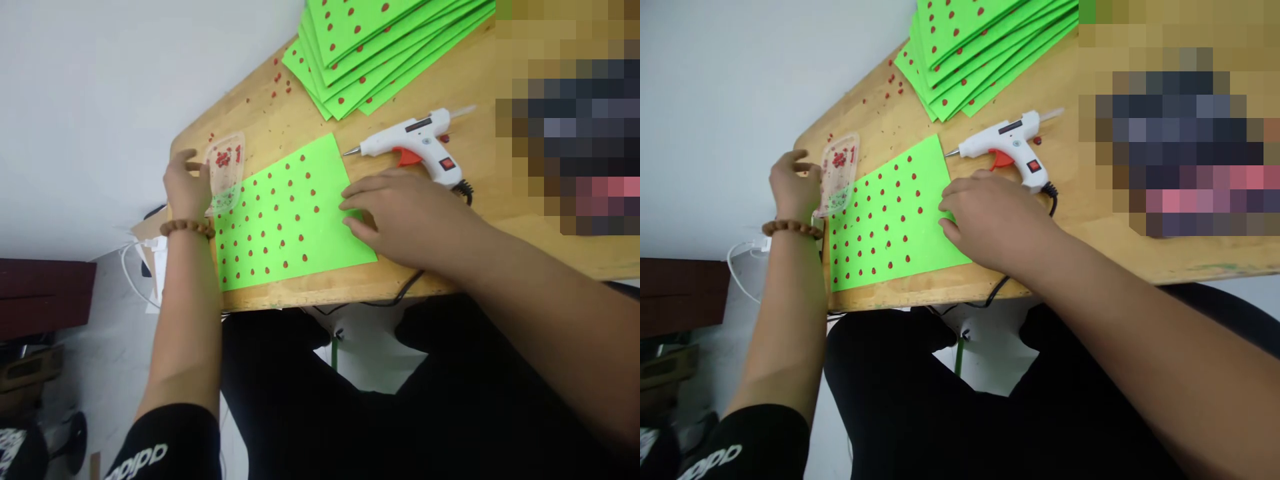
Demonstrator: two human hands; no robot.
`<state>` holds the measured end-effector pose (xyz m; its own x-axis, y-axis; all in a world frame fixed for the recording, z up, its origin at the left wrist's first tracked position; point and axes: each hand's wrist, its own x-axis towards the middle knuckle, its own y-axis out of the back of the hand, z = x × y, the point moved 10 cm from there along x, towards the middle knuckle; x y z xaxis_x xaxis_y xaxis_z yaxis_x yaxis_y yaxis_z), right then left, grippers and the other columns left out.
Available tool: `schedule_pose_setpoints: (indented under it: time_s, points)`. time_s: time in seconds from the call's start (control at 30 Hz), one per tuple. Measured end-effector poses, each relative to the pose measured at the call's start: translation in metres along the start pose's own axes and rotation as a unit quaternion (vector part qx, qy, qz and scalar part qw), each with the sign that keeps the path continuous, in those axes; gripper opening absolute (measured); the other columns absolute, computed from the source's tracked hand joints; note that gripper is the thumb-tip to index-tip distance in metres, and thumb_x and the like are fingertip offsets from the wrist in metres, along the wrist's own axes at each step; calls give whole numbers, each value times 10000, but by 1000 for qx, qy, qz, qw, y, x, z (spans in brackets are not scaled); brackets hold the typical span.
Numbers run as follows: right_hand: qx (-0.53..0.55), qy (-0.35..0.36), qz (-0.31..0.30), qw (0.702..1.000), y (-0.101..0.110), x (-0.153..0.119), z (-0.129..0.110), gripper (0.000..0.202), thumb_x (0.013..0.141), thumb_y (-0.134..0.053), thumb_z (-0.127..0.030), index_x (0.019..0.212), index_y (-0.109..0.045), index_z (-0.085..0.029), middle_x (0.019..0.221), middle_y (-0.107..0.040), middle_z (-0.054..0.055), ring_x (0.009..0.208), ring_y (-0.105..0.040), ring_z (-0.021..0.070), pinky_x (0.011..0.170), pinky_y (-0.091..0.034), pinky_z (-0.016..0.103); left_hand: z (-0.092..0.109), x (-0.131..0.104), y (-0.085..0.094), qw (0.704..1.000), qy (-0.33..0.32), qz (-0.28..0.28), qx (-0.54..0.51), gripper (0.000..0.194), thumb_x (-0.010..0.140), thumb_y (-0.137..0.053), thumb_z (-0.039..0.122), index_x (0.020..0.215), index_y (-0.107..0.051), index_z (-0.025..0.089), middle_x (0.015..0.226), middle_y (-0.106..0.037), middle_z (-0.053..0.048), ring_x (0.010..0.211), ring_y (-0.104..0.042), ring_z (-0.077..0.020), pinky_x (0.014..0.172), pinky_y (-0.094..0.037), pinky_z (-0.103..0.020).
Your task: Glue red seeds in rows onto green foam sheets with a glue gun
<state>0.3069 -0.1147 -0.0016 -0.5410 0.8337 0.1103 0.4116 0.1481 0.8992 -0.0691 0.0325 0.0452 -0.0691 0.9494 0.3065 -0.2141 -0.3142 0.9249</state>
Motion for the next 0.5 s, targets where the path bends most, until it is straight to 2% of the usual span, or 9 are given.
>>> schedule_pose_setpoints:
  time_s: [0.07,0.13,0.2,0.27,0.37,0.43,0.5]
  points:
    - [-5,-2,-4,1000,-1,0,0,383,1097,-496,-325,1200,-850,-220,1408,-787,110,1291,-708,343,1052,-556,514,3,10,-8,998,49,-32,9,437,889,-772,595,1091,-700,215,1043,-735,-40,908,-602,-163,854,-466,-404]
    - [-8,-4,-13,1000,-1,1,0,385,1099,-493,-322,1179,-850,-204,1422,-781,119,1289,-708,349,1038,-558,515,13,15,-15,996,58,-56,23,384,835,-815,587,951,-721,234,971,-745,-54,944,-620,-200,900,-481,-411]
    - [-9,-5,-21,1000,-1,2,-1,388,1105,-485,-316,1173,-849,-201,1420,-781,122,1288,-706,346,1027,-556,506,23,18,-21,995,53,-69,49,356,857,-808,577,917,-732,235,890,-720,-39,1010,-648,-222,959,-497,-408]
    - [-10,-4,-28,1000,-1,3,-2,389,1110,-481,-310,1179,-848,-199,1413,-783,123,1294,-702,344,1031,-548,495,27,20,-26,992,60,-76,83,278,892,-782,494,920,-752,219,864,-716,-33,1036,-671,-233,987,-504,-409]
    - [-7,-11,-36,999,-1,4,-1,383,1111,-491,-309,1199,-848,-202,1404,-785,129,1302,-696,351,1044,-537,493,27,24,-33,986,74,-90,117,172,885,-727,345,882,-755,176,938,-773,-62,975,-699,-227,908,-500,-403]
    - [-3,-19,-40,999,0,4,0,385,1112,-493,-313,1221,-848,-210,1405,-783,130,1295,-695,359,1040,-536,499,25,28,-34,983,96,-89,125,193,889,-703,316,778,-711,159,890,-765,-64,979,-709,-207,877,-468,-397]
    - [1,-24,-44,999,0,4,0,391,1117,-489,-315,1248,-846,-226,1403,-782,126,1285,-695,357,1032,-536,497,24,30,-30,983,122,-76,112,316,926,-688,307,654,-631,156,726,-679,-22,1009,-706,-177,871,-428,-396]
